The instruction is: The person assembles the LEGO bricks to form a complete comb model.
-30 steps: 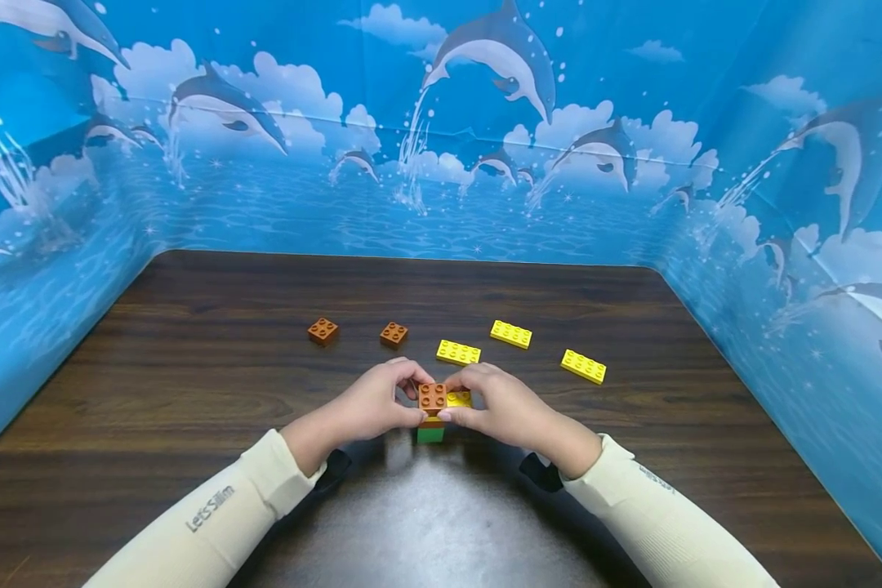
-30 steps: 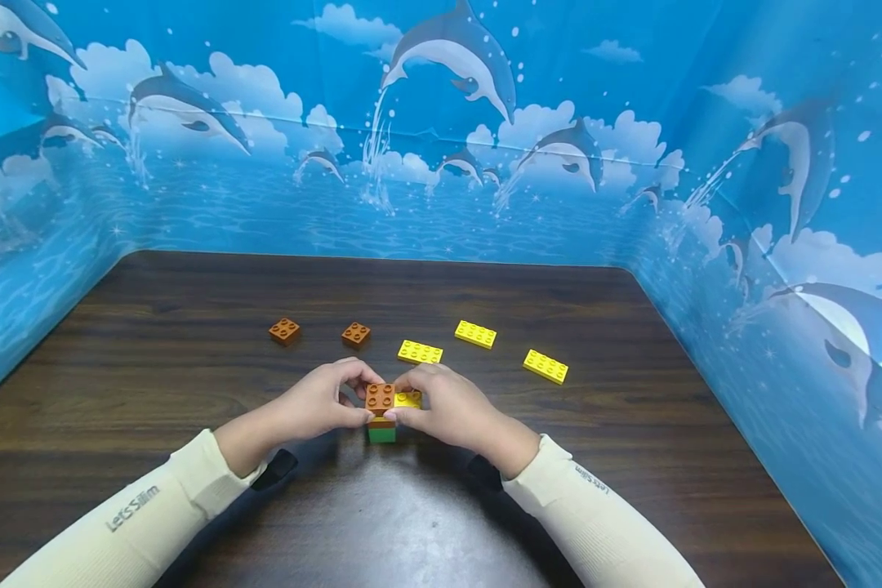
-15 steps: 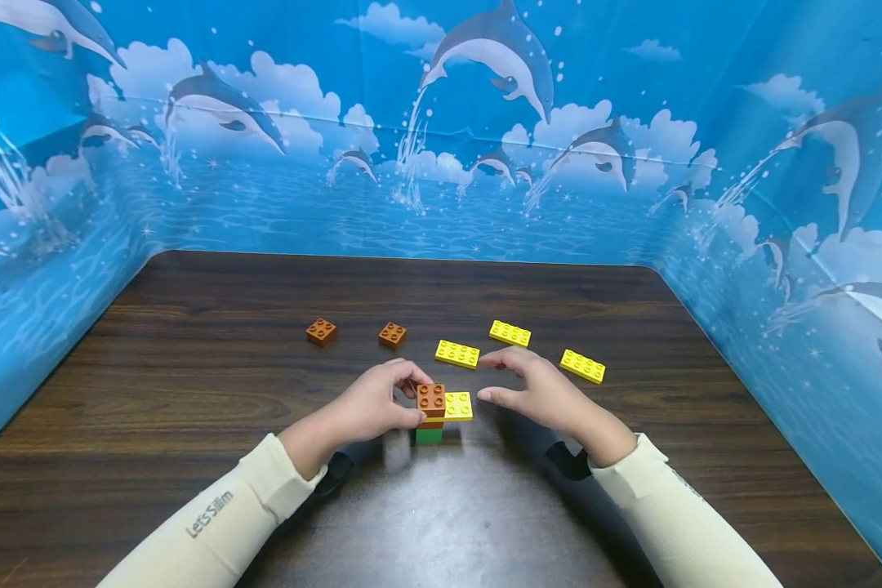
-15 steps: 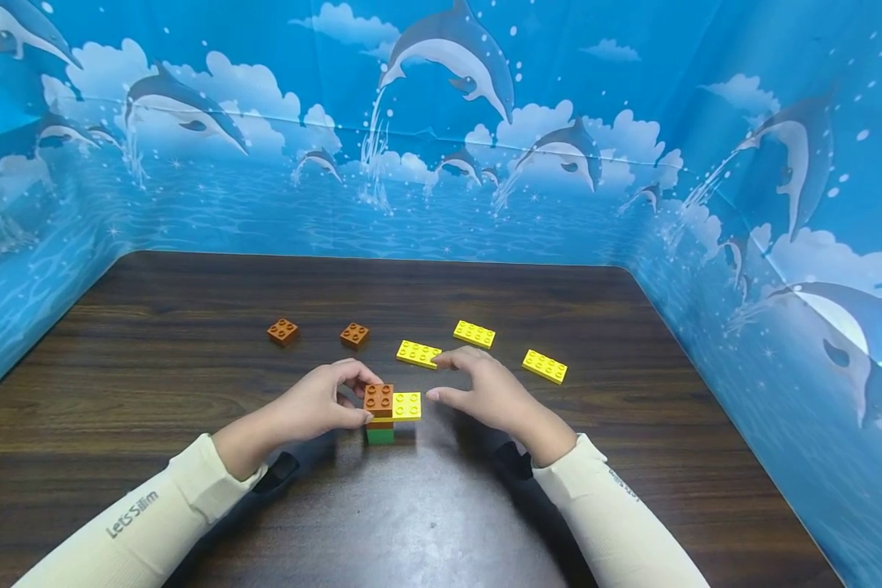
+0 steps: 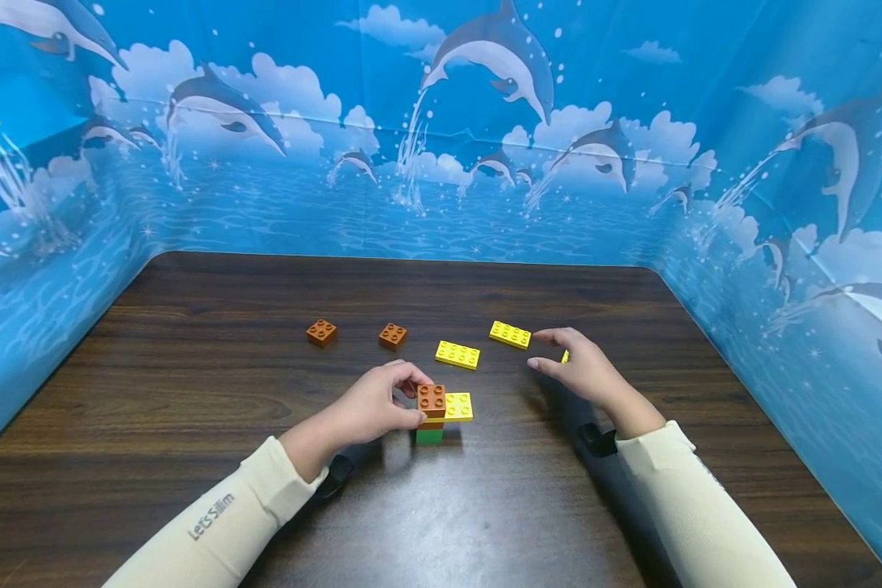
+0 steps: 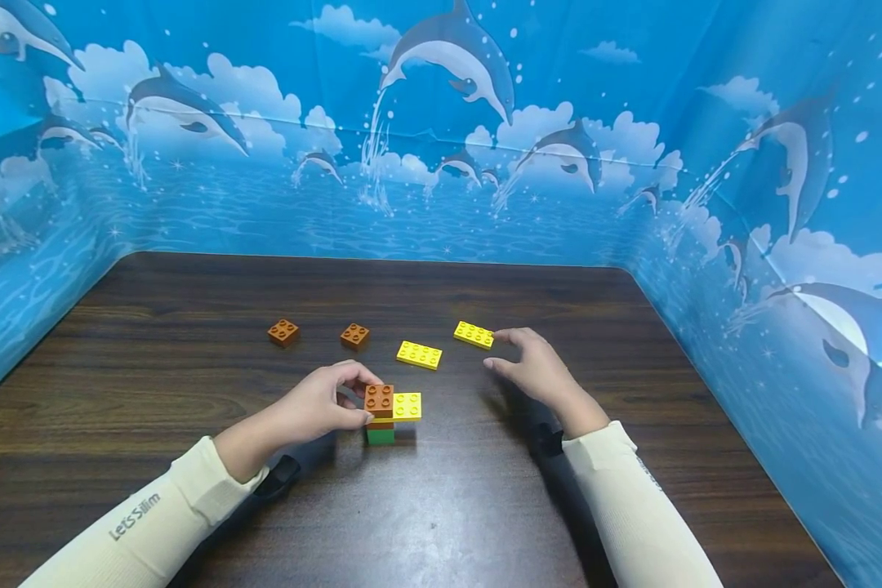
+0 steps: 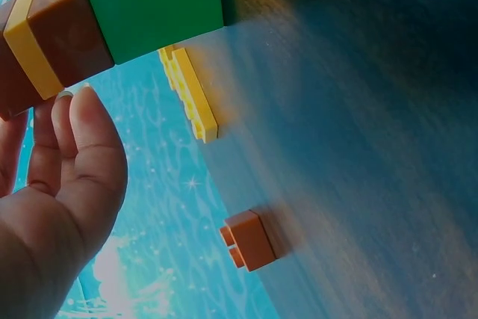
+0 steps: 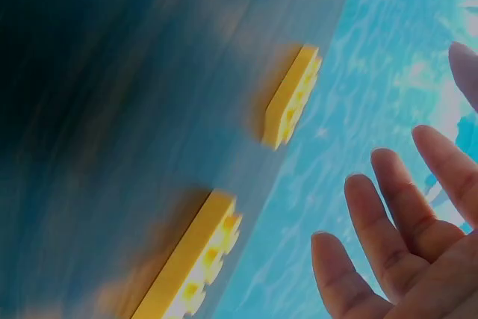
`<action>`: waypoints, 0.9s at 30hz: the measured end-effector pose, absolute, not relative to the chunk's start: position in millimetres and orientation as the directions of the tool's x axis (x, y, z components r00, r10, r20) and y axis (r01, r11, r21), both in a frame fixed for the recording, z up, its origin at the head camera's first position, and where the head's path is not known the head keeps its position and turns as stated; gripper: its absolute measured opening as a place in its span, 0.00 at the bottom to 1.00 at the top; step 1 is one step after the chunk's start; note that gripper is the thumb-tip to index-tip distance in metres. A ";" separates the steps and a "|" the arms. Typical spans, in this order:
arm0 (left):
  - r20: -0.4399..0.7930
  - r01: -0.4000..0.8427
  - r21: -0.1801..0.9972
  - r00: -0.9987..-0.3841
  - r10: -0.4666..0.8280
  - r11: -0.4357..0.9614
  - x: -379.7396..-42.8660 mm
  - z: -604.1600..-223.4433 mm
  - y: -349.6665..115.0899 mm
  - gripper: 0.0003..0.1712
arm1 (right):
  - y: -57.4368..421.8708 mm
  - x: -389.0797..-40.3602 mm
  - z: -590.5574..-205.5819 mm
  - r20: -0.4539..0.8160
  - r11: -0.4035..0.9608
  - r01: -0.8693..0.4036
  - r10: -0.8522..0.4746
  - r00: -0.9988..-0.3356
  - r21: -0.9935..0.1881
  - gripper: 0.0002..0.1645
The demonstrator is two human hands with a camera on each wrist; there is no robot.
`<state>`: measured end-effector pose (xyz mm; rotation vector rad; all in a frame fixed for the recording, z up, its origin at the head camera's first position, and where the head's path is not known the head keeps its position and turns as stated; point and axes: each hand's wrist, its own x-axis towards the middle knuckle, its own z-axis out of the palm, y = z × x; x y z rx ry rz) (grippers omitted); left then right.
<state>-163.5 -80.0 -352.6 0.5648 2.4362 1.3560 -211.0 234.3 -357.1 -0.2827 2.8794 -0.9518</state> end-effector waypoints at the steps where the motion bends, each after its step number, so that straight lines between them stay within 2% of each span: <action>1: -0.066 0.192 0.858 -0.879 0.473 0.477 -163.5 -352.6 -80.0 0.18 | 237.6 -212.9 -357.8 -0.036 0.793 -0.136 -0.195 -0.980 -0.594 0.32; 10: -0.069 0.188 0.859 -0.879 0.472 0.476 -164.1 -353.7 -80.0 0.18 | 255.6 -223.0 -363.2 -0.106 0.812 -0.036 -0.120 -0.987 -0.583 0.32; 22: -0.047 0.214 0.864 -0.866 0.497 0.456 -163.0 -353.8 -80.9 0.18 | 271.6 -229.4 -367.8 -0.116 0.870 -0.056 -0.129 -0.985 -0.490 0.31; 27: -0.045 0.215 0.866 -0.866 0.498 0.451 -162.8 -354.0 -81.3 0.18 | 275.3 -230.1 -370.0 -0.146 0.887 -0.021 -0.099 -0.984 -0.461 0.31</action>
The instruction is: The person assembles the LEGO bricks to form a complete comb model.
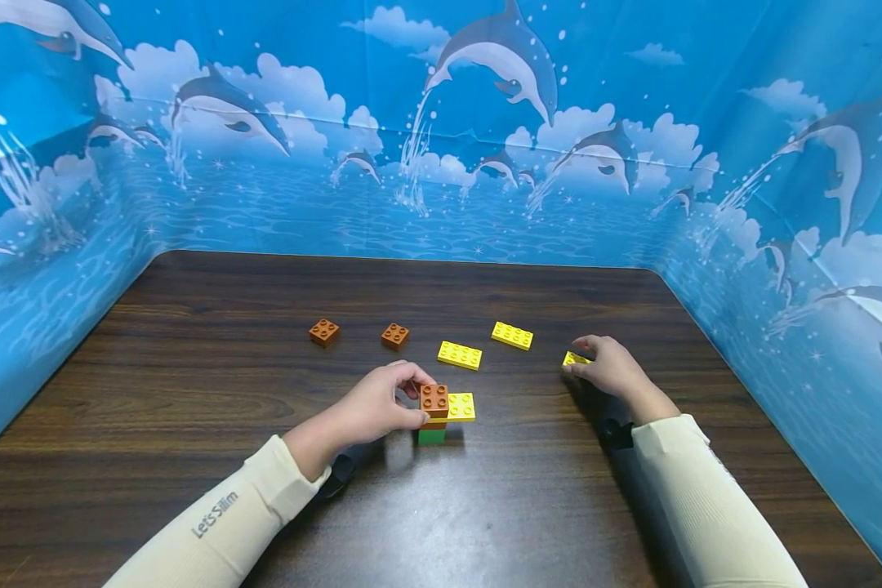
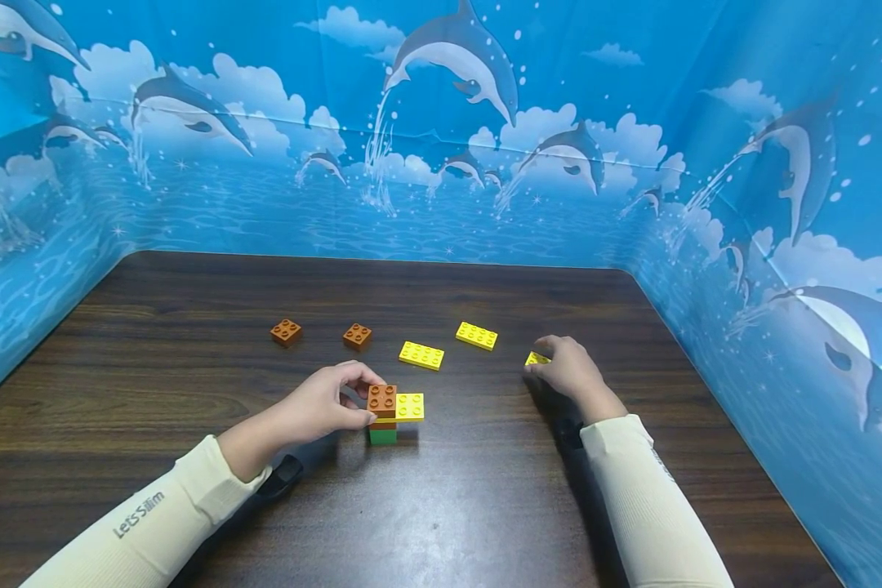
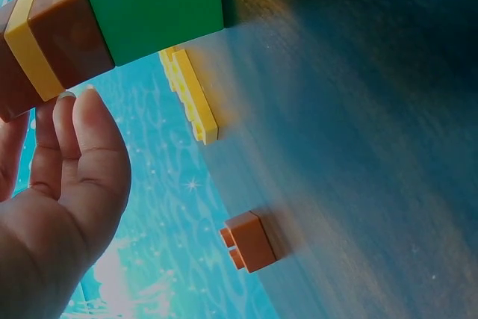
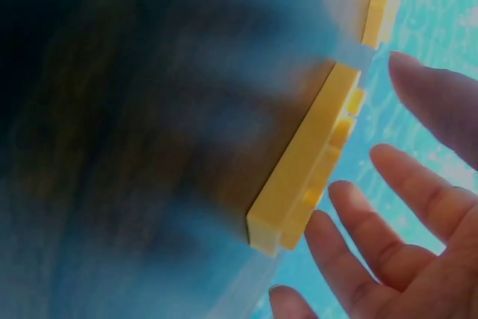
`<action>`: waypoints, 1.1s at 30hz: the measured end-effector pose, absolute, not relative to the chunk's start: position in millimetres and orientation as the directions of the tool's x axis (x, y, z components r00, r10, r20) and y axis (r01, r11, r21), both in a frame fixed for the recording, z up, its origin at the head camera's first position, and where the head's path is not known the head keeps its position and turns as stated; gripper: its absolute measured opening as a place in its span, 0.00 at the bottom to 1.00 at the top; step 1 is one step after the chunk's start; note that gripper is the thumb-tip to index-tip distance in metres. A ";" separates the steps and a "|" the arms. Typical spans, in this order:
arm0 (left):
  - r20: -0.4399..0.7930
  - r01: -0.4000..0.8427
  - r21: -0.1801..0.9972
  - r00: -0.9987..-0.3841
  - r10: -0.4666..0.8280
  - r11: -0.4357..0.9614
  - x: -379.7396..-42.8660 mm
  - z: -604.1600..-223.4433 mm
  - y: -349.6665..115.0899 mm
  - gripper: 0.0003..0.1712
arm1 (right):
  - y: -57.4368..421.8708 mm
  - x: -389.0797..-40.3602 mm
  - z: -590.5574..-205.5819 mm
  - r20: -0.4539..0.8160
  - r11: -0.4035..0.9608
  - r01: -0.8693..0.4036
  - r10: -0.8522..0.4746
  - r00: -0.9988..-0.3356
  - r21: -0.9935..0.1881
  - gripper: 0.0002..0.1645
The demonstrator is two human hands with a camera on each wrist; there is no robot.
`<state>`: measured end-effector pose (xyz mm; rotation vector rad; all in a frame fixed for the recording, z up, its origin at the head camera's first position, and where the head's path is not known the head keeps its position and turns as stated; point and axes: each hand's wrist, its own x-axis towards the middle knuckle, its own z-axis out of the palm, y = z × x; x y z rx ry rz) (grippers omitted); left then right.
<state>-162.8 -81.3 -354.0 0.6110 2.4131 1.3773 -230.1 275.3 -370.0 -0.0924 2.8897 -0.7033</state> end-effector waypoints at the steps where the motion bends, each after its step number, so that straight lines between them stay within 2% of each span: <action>1: -0.045 0.214 0.867 -0.866 0.497 0.451 -162.8 -354.0 -81.3 0.18 | 276.1 -230.4 -370.6 -0.154 0.891 -0.012 -0.091 -0.984 -0.455 0.31; 17: -0.043 0.220 0.853 -0.874 0.484 0.473 -162.4 -353.4 -81.6 0.17 | 281.4 -229.8 -374.8 -0.239 0.920 0.085 -0.009 -0.971 -0.383 0.31; 26: -0.045 0.228 0.839 -0.876 0.480 0.494 -162.5 -352.8 -80.9 0.17 | 281.8 -229.4 -376.2 -0.217 0.936 0.060 -0.018 -0.976 -0.346 0.28; 33: -0.046 0.229 0.838 -0.875 0.482 0.496 -161.4 -351.2 -80.2 0.17 | 275.1 -227.2 -374.3 -0.097 0.953 -0.046 -0.079 -0.992 -0.301 0.26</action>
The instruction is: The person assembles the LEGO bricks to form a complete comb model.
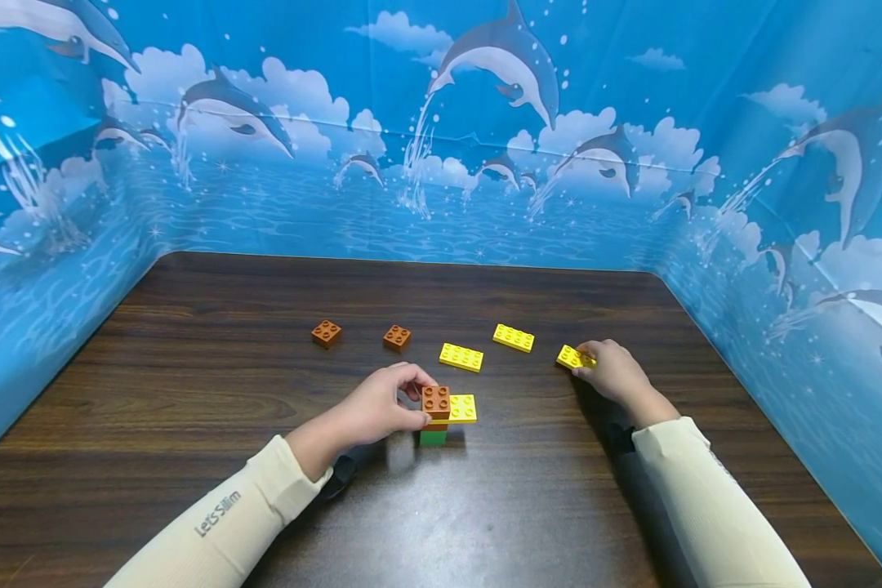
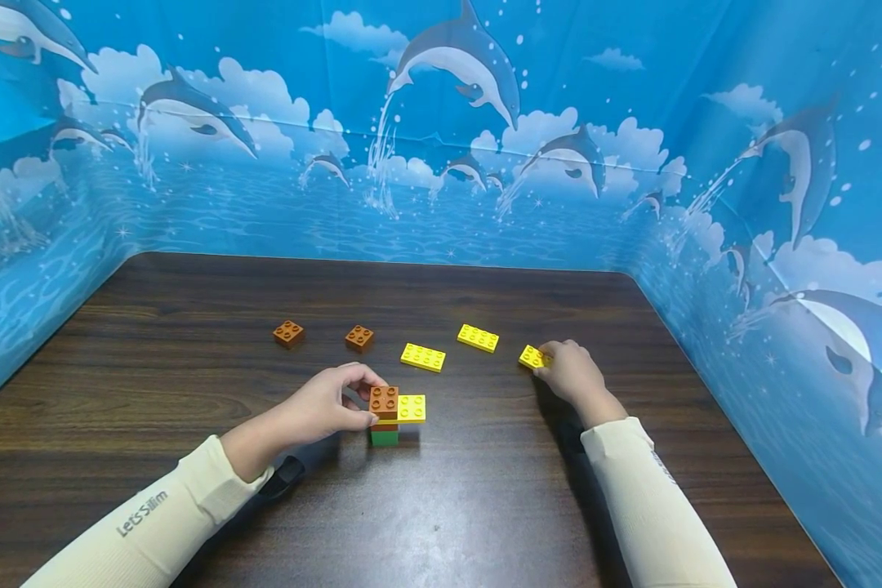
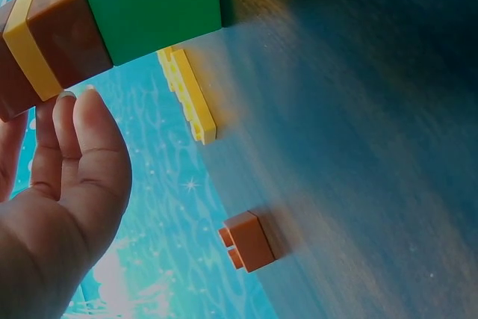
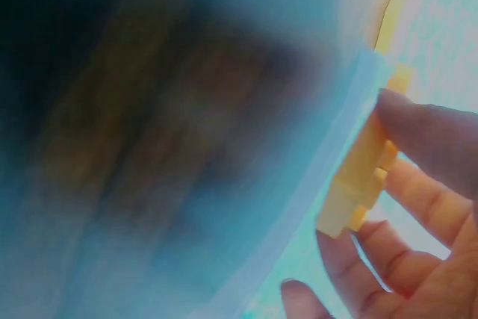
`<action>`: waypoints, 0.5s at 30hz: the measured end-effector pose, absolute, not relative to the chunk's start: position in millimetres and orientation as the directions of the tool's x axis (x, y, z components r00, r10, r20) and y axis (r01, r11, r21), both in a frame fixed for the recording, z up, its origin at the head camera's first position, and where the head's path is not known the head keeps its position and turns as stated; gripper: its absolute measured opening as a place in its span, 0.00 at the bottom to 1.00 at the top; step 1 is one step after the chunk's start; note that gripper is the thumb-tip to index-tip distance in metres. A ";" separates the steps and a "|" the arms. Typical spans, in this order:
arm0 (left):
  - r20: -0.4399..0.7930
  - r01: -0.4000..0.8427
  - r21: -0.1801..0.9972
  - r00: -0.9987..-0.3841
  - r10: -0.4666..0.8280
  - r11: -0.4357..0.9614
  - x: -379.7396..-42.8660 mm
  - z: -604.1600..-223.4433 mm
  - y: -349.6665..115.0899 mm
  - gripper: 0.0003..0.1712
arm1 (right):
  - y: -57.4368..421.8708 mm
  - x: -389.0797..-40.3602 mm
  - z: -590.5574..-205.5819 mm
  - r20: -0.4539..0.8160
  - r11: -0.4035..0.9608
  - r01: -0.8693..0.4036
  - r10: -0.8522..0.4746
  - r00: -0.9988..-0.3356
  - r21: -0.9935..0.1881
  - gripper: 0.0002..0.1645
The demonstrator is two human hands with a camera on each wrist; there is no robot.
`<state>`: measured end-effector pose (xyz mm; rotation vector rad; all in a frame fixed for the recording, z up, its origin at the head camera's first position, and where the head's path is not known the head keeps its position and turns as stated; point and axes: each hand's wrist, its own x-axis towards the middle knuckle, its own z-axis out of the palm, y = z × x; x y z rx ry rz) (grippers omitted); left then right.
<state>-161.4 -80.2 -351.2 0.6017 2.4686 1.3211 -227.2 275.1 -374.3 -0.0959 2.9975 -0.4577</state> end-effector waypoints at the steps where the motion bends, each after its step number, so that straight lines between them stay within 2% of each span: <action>1: -0.047 0.229 0.838 -0.875 0.482 0.496 -161.4 -351.1 -80.2 0.17 | 272.7 -226.3 -373.5 -0.074 0.954 -0.059 -0.085 -0.994 -0.295 0.26; 15: -0.053 0.222 0.836 -0.878 0.476 0.502 -162.0 -352.5 -80.2 0.17 | 230.9 -213.1 -362.0 0.101 0.941 -0.194 -0.172 -0.980 -0.278 0.27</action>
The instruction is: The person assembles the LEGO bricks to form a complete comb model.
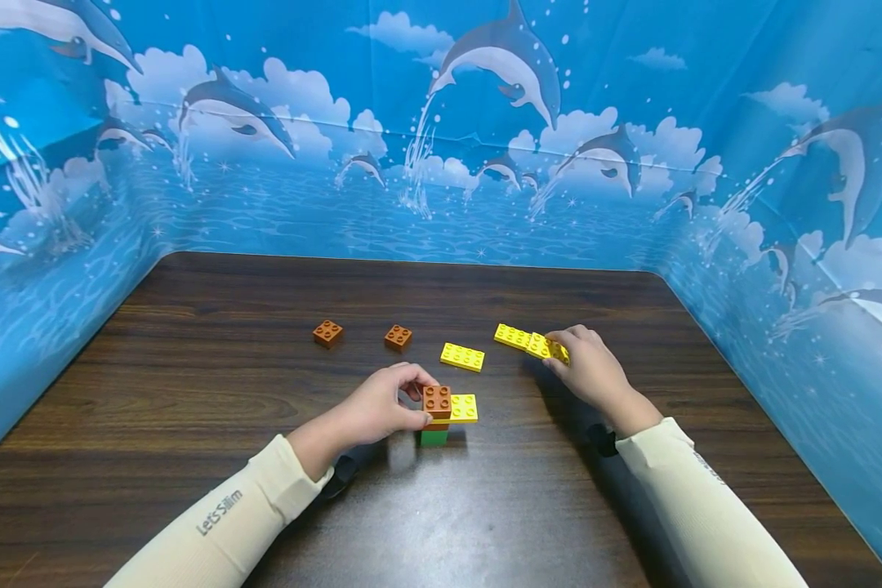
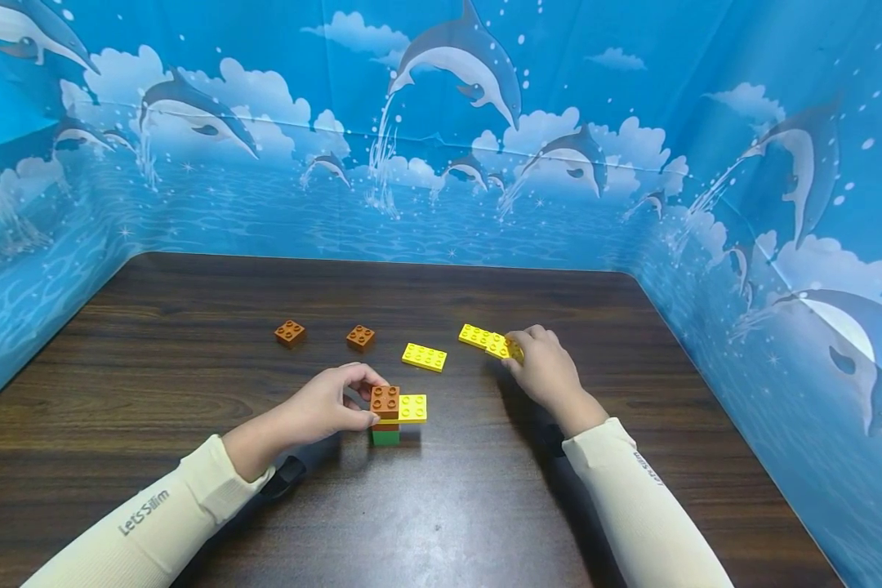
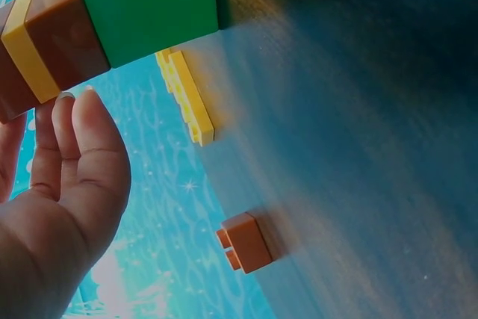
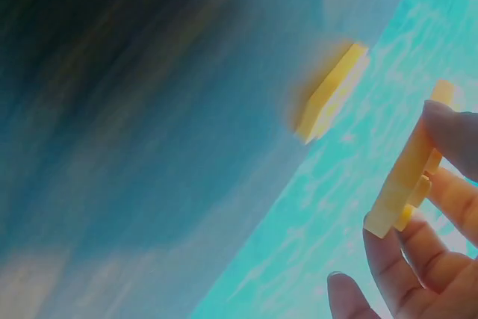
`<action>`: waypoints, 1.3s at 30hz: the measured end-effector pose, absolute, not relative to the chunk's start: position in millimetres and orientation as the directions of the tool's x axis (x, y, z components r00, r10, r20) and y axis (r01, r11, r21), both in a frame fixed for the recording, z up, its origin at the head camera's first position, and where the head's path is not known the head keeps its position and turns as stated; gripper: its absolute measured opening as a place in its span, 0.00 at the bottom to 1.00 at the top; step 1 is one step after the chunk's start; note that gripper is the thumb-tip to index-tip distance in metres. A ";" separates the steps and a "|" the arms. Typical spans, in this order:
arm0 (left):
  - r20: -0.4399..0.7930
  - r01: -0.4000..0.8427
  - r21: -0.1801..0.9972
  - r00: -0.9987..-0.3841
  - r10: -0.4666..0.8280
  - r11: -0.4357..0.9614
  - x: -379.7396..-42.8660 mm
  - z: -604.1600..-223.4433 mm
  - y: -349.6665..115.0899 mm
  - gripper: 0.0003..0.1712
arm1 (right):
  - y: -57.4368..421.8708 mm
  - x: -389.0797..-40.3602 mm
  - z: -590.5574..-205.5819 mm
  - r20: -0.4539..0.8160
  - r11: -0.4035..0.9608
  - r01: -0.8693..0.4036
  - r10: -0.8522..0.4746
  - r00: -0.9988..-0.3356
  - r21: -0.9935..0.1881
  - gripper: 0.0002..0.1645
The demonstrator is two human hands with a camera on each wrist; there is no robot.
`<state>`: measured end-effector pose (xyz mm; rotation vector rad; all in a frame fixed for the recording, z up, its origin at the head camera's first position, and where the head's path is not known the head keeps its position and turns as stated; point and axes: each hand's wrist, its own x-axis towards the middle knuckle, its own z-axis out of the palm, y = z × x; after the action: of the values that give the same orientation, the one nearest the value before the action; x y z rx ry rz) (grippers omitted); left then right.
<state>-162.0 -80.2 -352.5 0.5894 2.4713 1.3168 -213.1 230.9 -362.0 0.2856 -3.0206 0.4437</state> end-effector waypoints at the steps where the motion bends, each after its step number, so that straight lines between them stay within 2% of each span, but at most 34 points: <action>1: -0.051 0.224 0.836 -0.877 0.478 0.502 -162.0 -352.8 -80.5 0.17 | 227.0 -211.5 -360.6 0.109 0.939 -0.208 -0.184 -0.977 -0.275 0.27; 16: -0.045 0.223 0.846 -0.875 0.482 0.484 -163.0 -354.3 -81.6 0.17 | 179.6 -184.6 -343.4 0.195 0.888 -0.377 -0.333 -0.922 -0.263 0.27; 28: -0.051 0.208 0.856 -0.877 0.478 0.473 -162.1 -352.8 -81.9 0.17 | 158.4 -160.2 -327.0 0.309 0.775 -0.566 -0.485 -0.818 -0.280 0.26; 39: -0.026 0.234 0.856 -0.871 0.490 0.461 -163.9 -355.6 -83.1 0.20 | 145.3 -150.7 -331.1 0.294 0.697 -0.653 -0.584 -0.756 -0.296 0.24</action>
<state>-163.9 -83.1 -355.6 0.6214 2.4441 1.3700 -150.7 145.3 -331.1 1.0042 -2.7273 0.5774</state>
